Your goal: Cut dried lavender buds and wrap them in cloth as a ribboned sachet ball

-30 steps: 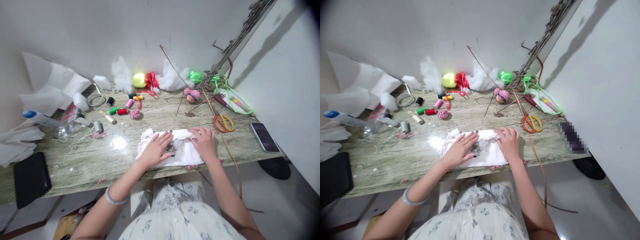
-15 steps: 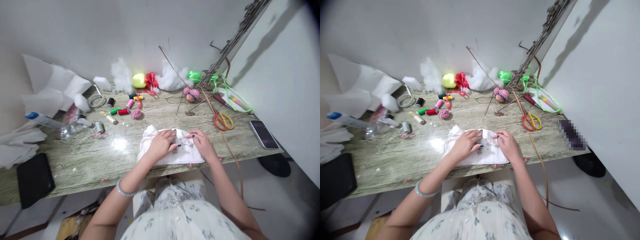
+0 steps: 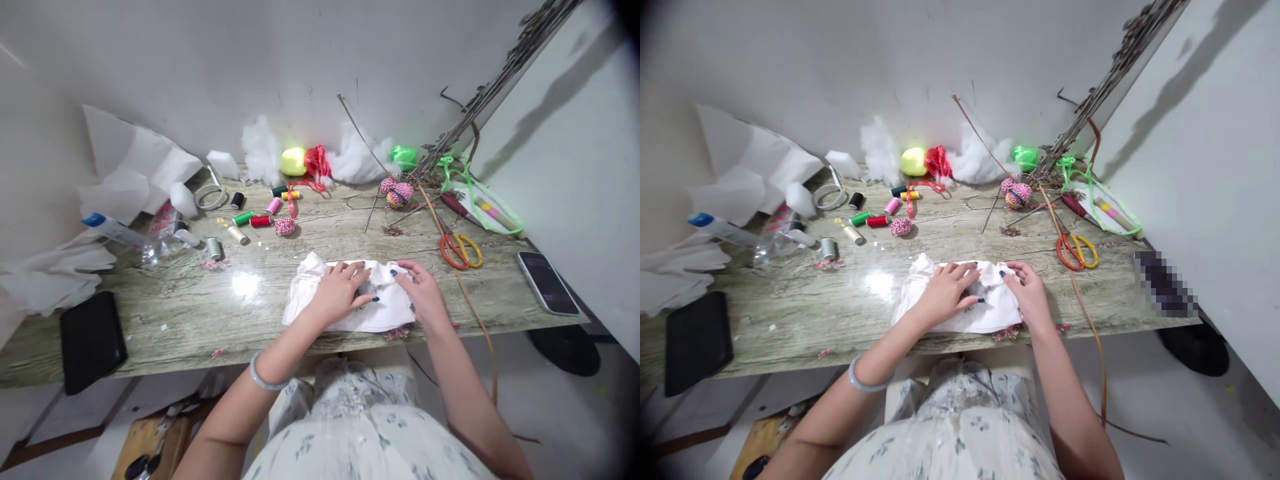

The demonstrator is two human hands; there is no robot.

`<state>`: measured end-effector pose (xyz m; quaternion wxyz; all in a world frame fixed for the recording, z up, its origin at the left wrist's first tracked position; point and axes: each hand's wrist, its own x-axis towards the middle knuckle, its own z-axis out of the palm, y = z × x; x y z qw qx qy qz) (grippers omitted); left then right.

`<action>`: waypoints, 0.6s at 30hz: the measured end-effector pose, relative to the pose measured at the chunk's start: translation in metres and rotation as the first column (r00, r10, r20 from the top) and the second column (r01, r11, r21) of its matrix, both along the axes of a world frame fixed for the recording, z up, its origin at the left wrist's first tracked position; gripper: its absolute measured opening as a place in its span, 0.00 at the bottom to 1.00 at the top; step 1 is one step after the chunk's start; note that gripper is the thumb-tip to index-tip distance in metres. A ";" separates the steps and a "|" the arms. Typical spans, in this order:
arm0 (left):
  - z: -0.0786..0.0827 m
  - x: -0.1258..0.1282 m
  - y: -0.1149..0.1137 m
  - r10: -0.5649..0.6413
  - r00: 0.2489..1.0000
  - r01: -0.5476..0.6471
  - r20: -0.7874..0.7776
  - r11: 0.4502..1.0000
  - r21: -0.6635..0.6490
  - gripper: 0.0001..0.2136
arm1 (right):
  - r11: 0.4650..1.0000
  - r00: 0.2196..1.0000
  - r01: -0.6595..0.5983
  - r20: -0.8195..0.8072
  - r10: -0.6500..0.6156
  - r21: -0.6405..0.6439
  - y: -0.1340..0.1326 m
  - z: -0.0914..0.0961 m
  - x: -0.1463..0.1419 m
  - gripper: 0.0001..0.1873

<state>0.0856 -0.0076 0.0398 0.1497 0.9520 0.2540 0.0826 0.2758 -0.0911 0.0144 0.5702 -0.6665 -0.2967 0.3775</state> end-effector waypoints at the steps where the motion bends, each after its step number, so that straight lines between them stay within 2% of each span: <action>1: 0.000 0.000 0.000 0.001 1.000 -0.001 0.004 1.000 0.000 0.25 | 1.000 1.000 -0.009 -0.011 0.009 0.006 0.003 0.000 -0.005 0.20; 5: 0.000 0.002 -0.001 0.004 1.000 -0.004 0.011 1.000 -0.011 0.22 | 0.999 0.999 -0.040 0.032 0.038 0.038 0.013 -0.001 -0.031 0.15; 7: 0.000 0.002 0.002 0.000 1.000 0.001 0.010 0.999 -0.036 0.23 | 0.993 0.986 -0.098 0.144 0.089 0.062 0.014 0.000 -0.042 0.12; 10: 0.004 -0.007 0.010 -0.056 0.996 0.067 0.074 0.984 -0.163 0.19 | 0.969 0.884 -0.238 0.428 0.187 0.068 0.011 0.001 -0.051 0.15; 12: 0.008 -0.022 0.017 -0.023 0.984 0.068 0.175 0.964 -0.255 0.16 | 0.952 0.808 -0.304 0.539 0.238 0.035 0.007 0.002 -0.050 0.19; 13: 0.009 -0.031 0.020 0.052 0.974 0.012 0.219 0.960 -0.279 0.15 | 0.945 0.788 -0.327 0.556 0.263 0.016 0.005 0.001 -0.048 0.20; 16: 0.010 -0.058 0.033 0.365 0.902 -0.304 0.229 0.916 -0.263 0.15 | 0.926 0.773 -0.377 0.545 0.324 -0.016 0.002 -0.001 -0.040 0.21; 18: 0.007 -0.070 0.041 0.473 0.862 -0.418 0.183 0.866 -0.273 0.17 | 0.918 0.781 -0.396 0.518 0.348 -0.020 0.001 -0.003 -0.035 0.21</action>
